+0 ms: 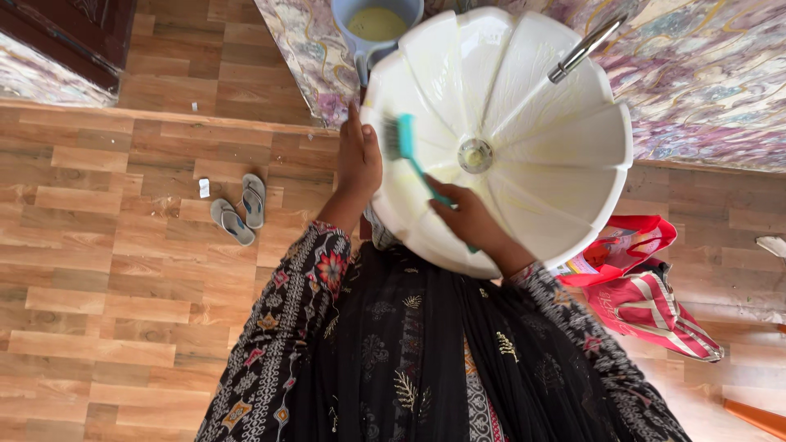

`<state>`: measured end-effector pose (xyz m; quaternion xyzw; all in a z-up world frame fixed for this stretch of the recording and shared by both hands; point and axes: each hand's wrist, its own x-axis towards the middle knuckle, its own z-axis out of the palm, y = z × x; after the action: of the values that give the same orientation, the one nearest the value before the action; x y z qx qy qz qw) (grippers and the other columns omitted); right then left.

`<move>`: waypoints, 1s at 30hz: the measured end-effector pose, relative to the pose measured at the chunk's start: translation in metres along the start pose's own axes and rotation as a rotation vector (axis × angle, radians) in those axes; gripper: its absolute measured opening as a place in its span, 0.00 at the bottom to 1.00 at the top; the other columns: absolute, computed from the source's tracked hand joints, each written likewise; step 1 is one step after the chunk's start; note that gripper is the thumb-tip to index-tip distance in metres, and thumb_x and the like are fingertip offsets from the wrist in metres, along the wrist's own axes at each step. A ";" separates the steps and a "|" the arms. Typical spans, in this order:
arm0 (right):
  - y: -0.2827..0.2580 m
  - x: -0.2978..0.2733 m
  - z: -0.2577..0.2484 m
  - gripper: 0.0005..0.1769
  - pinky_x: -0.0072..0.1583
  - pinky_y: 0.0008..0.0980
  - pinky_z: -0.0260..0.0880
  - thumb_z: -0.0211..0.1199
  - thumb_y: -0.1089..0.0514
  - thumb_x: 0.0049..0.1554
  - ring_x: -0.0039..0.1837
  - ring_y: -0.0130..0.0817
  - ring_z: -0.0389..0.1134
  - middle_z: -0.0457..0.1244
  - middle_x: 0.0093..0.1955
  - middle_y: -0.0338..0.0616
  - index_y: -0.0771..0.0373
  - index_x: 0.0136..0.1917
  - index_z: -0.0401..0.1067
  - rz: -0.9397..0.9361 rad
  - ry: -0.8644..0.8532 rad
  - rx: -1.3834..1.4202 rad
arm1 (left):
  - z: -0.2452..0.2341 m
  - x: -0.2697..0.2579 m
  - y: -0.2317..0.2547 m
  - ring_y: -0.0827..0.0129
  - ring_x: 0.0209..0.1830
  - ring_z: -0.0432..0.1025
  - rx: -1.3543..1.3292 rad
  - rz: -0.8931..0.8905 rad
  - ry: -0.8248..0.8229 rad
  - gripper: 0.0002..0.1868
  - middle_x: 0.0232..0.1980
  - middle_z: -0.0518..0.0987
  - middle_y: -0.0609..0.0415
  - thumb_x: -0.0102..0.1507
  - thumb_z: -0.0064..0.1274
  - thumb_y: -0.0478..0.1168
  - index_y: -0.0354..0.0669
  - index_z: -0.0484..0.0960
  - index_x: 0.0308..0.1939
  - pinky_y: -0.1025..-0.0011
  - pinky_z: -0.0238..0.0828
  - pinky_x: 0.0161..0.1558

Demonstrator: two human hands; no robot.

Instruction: The person scrubs the interior of a white, flower-shaped basin sink using a teal scrub brush. They repeatedly dip the brush into a blue bucket containing a yellowish liquid and scrub the basin's surface and drain area. The person occasionally uses their hand to wipe the basin while scrubbing.

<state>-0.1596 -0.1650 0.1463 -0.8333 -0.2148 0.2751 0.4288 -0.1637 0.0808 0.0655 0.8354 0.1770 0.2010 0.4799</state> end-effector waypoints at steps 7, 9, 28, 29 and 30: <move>0.025 -0.031 -0.023 0.25 0.57 0.42 0.72 0.61 0.54 0.67 0.54 0.42 0.74 0.72 0.57 0.58 0.65 0.74 0.67 -0.362 -0.230 0.008 | 0.002 0.003 0.009 0.39 0.73 0.61 0.335 -0.098 0.064 0.48 0.76 0.62 0.33 0.69 0.14 0.73 0.46 0.33 0.83 0.34 0.49 0.68; 0.021 -0.041 -0.029 0.28 0.57 0.41 0.71 0.60 0.53 0.64 0.55 0.41 0.74 0.71 0.56 0.59 0.62 0.75 0.65 -0.279 -0.256 -0.048 | 0.002 -0.003 0.016 0.37 0.76 0.56 0.317 -0.051 0.126 0.47 0.78 0.58 0.30 0.71 0.12 0.72 0.46 0.32 0.84 0.31 0.42 0.69; 0.054 -0.029 -0.074 0.31 0.44 0.48 0.67 0.59 0.52 0.62 0.36 0.40 0.62 0.64 0.40 0.58 0.49 0.78 0.65 -0.006 -0.538 -0.121 | 0.013 -0.089 0.086 0.51 0.75 0.61 -0.016 0.357 0.320 0.53 0.73 0.69 0.40 0.70 0.12 0.77 0.35 0.52 0.80 0.51 0.45 0.80; 0.054 -0.025 -0.076 0.30 0.46 0.44 0.68 0.60 0.52 0.62 0.38 0.36 0.65 0.66 0.41 0.53 0.51 0.77 0.65 -0.110 -0.507 -0.142 | 0.013 -0.090 0.085 0.50 0.76 0.61 -0.042 0.360 0.325 0.54 0.73 0.69 0.40 0.69 0.13 0.77 0.35 0.52 0.80 0.52 0.46 0.79; 0.057 -0.017 -0.078 0.29 0.47 0.40 0.69 0.60 0.52 0.63 0.40 0.32 0.67 0.68 0.41 0.47 0.53 0.77 0.65 -0.213 -0.476 -0.164 | 0.013 -0.090 0.083 0.51 0.75 0.61 -0.072 0.336 0.328 0.55 0.73 0.69 0.40 0.69 0.13 0.78 0.35 0.52 0.80 0.53 0.48 0.78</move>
<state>-0.1153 -0.2531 0.1410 -0.7498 -0.4175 0.3981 0.3241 -0.2252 -0.0122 0.1171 0.7916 0.1039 0.4174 0.4339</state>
